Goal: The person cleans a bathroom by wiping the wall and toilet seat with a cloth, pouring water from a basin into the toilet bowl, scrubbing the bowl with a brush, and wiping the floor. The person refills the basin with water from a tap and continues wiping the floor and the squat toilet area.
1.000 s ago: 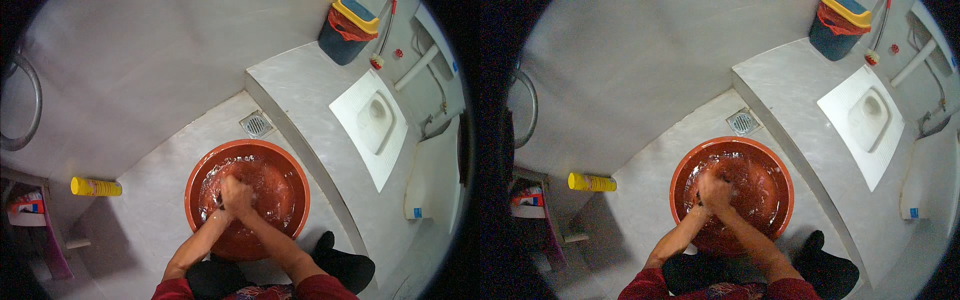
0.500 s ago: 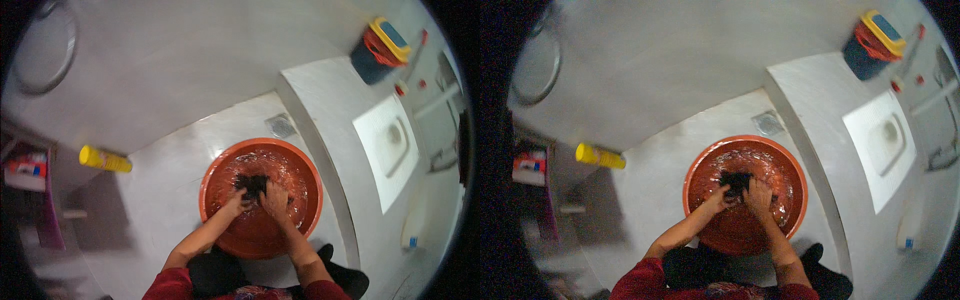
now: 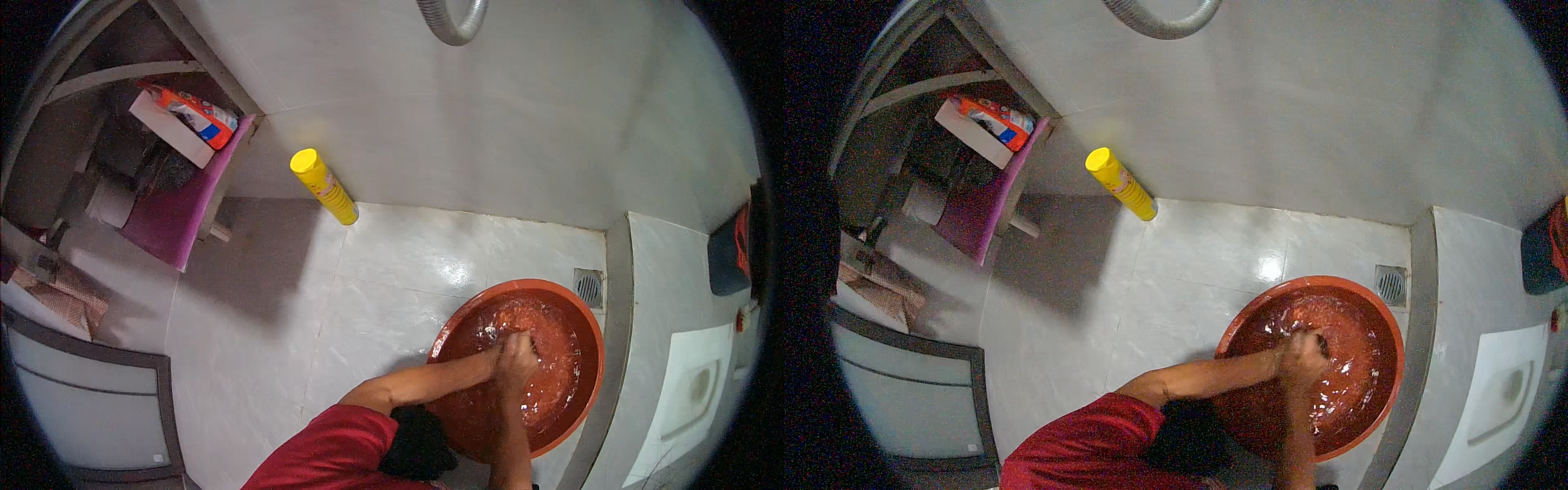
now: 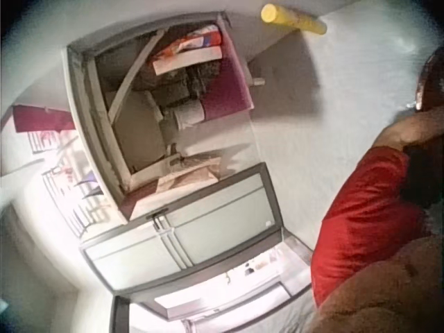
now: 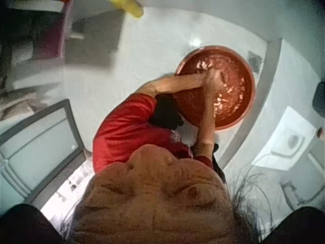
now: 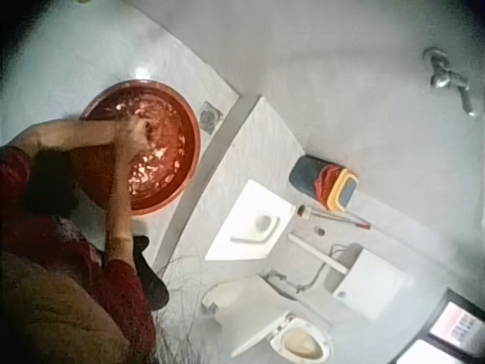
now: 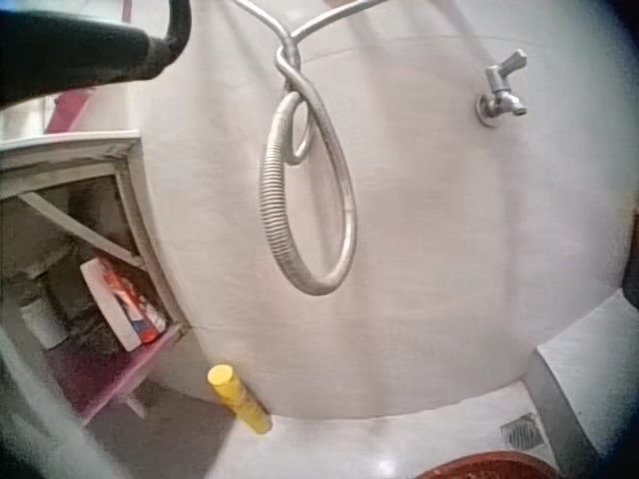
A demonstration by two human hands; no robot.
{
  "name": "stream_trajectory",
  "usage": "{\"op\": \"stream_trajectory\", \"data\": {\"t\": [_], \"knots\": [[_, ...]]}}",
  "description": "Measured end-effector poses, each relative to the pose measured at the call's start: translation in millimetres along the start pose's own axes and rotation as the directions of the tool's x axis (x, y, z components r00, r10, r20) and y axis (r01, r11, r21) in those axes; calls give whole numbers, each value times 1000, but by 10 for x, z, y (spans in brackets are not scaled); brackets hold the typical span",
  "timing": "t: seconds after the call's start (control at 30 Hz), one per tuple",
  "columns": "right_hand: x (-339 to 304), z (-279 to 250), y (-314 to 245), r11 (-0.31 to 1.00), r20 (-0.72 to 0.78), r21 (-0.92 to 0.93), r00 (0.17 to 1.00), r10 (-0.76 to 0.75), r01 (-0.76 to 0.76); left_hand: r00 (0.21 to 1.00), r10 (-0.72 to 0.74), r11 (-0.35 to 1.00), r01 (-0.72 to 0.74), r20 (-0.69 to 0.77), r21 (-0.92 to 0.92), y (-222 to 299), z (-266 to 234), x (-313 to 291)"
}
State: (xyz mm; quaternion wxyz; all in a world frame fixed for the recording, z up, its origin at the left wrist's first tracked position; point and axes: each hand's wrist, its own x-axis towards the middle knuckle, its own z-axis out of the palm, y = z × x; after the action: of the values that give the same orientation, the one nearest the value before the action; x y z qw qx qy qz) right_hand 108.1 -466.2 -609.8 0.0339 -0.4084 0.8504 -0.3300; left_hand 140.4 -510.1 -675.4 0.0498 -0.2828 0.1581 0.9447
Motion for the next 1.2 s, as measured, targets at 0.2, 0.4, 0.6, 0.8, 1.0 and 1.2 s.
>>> {"op": "stream_trajectory", "data": {"t": [0.2,0.4,0.6,0.8,1.0,1.2], "knots": [[248,-108,1007,912,164,-204,906,391,-357,933,177,916,-40,-313,400,139,455,-175],[-28,-198,1346,869,269,-232,830,489,-437,938,-135,967,195,-320,165,297,135,-408],[-133,163,888,622,548,598,824,144,-506,949,-294,956,293,-111,-23,203,69,-280],[-330,-156,-240,872,168,488,985,-48,-41,997,-43,999,44,-68,17,88,-126,-193],[-126,-151,-432,950,-18,293,994,-109,109,1000,-9,992,12,-24,126,62,-19,-99],[359,-207,121,980,-39,189,997,-60,66,978,9,952,55,-208,300,77,240,-195]]}}
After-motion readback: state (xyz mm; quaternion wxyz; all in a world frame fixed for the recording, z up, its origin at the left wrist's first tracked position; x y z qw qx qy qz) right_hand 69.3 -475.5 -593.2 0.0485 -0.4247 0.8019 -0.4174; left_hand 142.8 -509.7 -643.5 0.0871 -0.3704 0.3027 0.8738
